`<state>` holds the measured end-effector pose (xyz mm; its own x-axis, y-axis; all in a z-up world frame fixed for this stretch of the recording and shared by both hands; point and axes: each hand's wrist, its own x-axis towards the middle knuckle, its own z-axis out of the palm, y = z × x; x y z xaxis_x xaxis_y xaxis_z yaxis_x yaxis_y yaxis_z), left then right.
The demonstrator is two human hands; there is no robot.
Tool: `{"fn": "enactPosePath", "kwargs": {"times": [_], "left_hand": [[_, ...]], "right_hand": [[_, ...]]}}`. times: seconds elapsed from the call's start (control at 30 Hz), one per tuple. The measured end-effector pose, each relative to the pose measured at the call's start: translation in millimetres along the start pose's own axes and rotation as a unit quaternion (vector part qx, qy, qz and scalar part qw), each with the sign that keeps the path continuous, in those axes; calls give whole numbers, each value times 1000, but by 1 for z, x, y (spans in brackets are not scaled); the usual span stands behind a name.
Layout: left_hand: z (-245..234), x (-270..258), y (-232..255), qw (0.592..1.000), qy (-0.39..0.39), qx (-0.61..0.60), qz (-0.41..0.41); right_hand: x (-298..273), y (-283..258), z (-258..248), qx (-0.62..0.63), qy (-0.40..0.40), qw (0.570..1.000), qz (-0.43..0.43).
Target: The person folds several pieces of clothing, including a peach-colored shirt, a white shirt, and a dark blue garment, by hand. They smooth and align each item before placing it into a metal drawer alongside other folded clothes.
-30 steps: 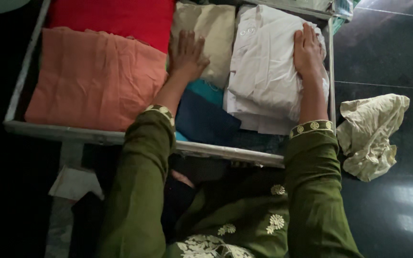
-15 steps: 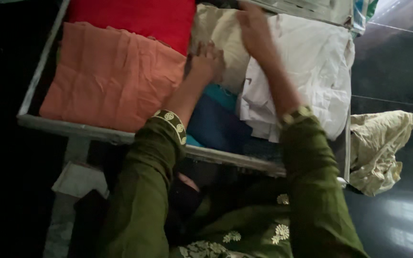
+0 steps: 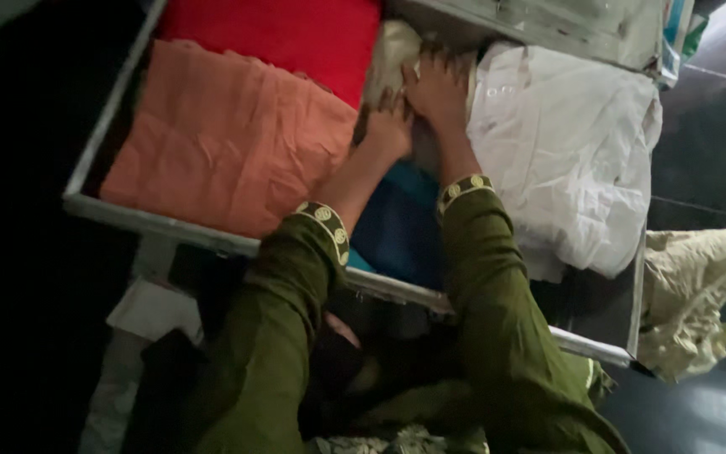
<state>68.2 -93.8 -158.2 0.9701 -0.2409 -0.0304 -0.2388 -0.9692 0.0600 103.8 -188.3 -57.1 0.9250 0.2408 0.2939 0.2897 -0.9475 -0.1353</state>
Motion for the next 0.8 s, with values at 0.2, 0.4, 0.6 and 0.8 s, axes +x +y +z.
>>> {"fn": "enactPosePath", "kwargs": {"times": [0.2, 0.4, 0.6, 0.8], "left_hand": [[-3, 11, 3, 999, -38, 18, -8], [29, 28, 2, 1000, 20, -18, 7], [10, 29, 17, 996, -89, 2, -8], [-17, 9, 20, 994, -109, -8, -1]], "right_hand": [[1, 3, 0, 2, 24, 1000, -17], [28, -5, -15, 111, 19, 992, -62], [25, -103, -30, 278, -35, 926, -253], [6, -111, -42, 197, -232, 906, -294]]}}
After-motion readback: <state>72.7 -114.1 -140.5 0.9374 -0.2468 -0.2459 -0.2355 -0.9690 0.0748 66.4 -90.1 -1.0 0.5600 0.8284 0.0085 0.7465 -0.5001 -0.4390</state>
